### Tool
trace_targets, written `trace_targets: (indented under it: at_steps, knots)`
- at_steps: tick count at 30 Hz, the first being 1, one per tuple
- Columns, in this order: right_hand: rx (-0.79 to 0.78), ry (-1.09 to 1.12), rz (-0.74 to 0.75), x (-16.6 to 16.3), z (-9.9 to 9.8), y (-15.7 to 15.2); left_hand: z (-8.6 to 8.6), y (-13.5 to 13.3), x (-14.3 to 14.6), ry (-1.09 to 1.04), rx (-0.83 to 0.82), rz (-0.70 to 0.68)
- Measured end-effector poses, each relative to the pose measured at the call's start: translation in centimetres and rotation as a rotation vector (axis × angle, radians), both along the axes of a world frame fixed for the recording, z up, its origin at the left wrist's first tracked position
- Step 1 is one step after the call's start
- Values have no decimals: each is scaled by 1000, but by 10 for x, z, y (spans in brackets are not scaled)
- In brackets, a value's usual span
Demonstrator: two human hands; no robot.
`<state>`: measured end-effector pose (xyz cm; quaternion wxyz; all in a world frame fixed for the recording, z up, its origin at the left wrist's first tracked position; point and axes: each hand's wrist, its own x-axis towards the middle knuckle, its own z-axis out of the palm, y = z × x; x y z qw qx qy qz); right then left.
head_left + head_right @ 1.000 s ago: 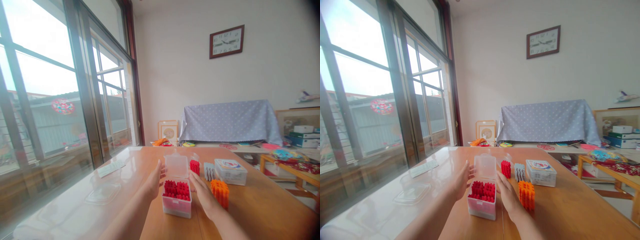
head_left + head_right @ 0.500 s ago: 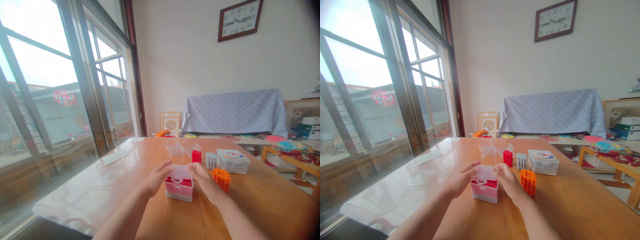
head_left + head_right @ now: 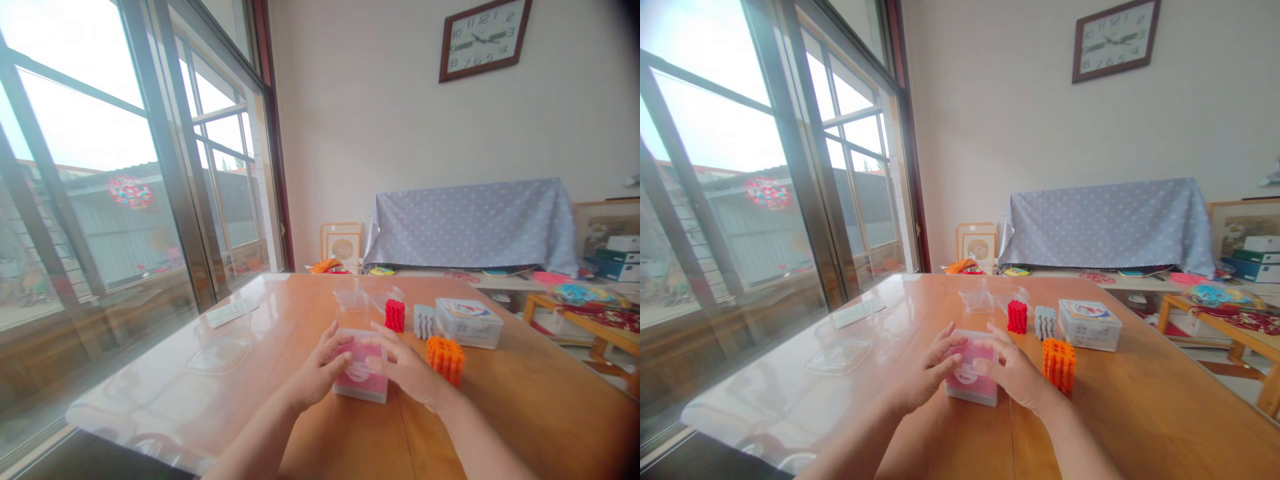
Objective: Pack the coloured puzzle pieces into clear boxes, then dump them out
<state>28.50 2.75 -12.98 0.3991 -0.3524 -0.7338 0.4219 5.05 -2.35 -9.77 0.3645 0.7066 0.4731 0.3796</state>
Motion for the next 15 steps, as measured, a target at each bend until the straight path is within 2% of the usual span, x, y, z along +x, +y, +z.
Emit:
trace_targets:
  at_steps: [6, 15]
  knots:
    - [136, -102, -28, -1, -2, -5, -1, -4, 1, 60, 116, 12]
    - [189, -161, -81, -6, -2, -9, -20, 2, 1, 23, 189, 6]
